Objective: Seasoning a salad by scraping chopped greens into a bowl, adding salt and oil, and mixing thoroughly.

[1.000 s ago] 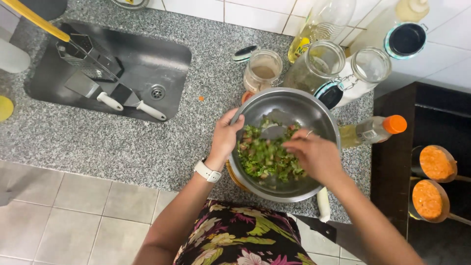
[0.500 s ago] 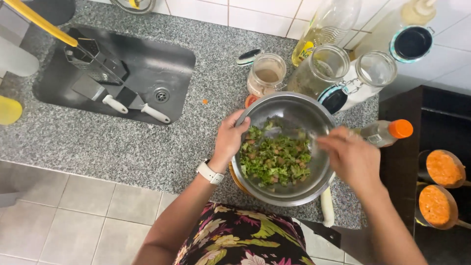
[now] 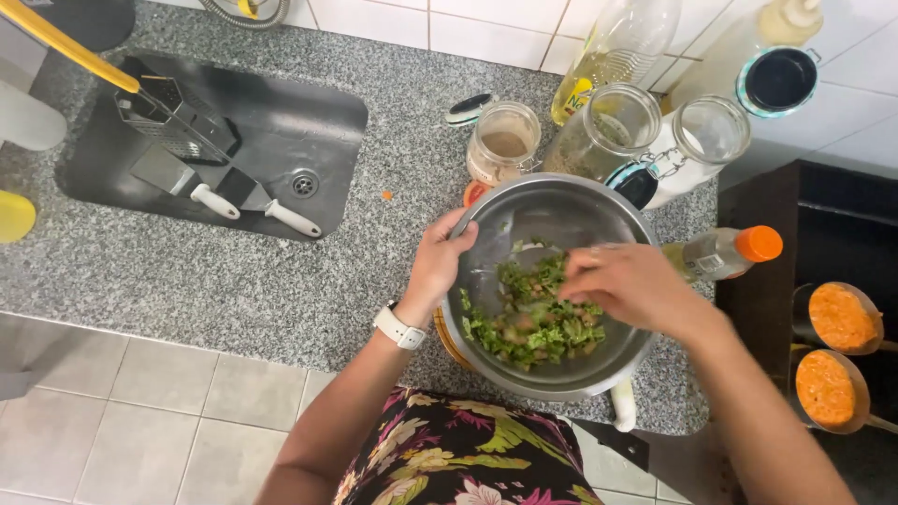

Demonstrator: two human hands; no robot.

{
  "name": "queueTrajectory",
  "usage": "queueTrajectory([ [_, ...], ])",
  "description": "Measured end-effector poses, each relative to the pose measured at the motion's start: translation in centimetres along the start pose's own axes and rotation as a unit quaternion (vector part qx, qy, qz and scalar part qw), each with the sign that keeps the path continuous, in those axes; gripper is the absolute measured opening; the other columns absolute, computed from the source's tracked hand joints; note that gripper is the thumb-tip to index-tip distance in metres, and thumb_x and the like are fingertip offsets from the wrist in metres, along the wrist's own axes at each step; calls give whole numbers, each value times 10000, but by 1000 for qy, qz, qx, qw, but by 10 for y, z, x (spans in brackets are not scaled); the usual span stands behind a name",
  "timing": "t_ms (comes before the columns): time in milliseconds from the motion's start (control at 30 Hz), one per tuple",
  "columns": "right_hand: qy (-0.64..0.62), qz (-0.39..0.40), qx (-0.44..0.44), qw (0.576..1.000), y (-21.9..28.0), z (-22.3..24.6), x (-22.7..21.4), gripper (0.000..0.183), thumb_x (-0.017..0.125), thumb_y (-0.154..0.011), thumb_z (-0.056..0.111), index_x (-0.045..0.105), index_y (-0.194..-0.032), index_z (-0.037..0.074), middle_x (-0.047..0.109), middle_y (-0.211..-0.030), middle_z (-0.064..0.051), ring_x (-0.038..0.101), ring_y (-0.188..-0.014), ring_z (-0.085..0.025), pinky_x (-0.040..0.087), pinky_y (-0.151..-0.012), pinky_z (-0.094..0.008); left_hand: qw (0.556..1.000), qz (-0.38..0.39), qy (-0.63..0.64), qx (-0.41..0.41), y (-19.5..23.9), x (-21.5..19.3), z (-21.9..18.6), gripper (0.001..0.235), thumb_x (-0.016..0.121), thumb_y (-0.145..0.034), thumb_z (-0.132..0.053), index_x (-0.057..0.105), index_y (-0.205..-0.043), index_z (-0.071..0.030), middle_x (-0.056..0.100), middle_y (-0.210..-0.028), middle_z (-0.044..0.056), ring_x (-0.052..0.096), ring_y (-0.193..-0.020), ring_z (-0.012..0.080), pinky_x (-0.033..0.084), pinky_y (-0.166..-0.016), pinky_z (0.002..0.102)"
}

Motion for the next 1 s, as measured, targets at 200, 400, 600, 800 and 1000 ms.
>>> queueTrajectory([
  [200, 157, 13, 86, 984, 47, -12, 1, 233, 724, -785, 100, 786, -933, 269, 702, -1014, 143, 720, -933, -225, 607, -832, -421, 1000, -18, -12, -16, 4, -2, -19, 408, 614, -987, -357, 687, -1351, -188, 687, -1295, 165, 589, -1268, 369, 448, -1035, 436],
  [400, 217, -118, 202, 948, 54, -30, -8, 194, 733, -937, 267, 795, -1102, 349, 692, -1177, 132, 678, -724, -124, 527, -457, -342, 998, 6, -67, 8, -1, -3, -15, 328, 545, -999, -258, 681, -1285, -172, 730, -1243, -18, 691, -1078, 174, 492, -1020, 359],
  [600, 137, -124, 273, 944, 54, -8, 61, 126, 695, -908, 364, 764, -1013, 369, 660, -1064, 143, 746, -807, -234, 605, -699, -385, 999, -26, -21, -39, 0, 1, -9, 437, 609, -993, -391, 661, -1386, -207, 645, -1391, 133, 555, -1328, 377, 453, -1066, 440],
  [800, 113, -160, 244, 950, 57, 47, 87, 253, 676, -892, 323, 746, -1103, 444, 641, -1090, 191, 727, -774, -165, 588, -645, -349, 998, -32, -9, -44, 5, 4, -20, 476, 550, -1025, -366, 602, -1435, -130, 571, -1457, 210, 454, -1389, 468, 411, -1108, 529],
  [1000, 123, -150, 271, 943, 71, 21, 80, 160, 694, -884, 297, 781, -989, 381, 685, -1035, 138, 734, -786, -265, 597, -703, -420, 999, -24, -11, -44, 18, 6, -40, 454, 550, -1025, -354, 615, -1420, -141, 578, -1447, 205, 422, -1406, 480, 376, -1134, 545],
])
Point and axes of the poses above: each hand's wrist, its own y-axis away from the middle knuckle, its own x-axis out of the palm, z = x × y, the point moved 1 cm from there along -y, towards the middle knuckle
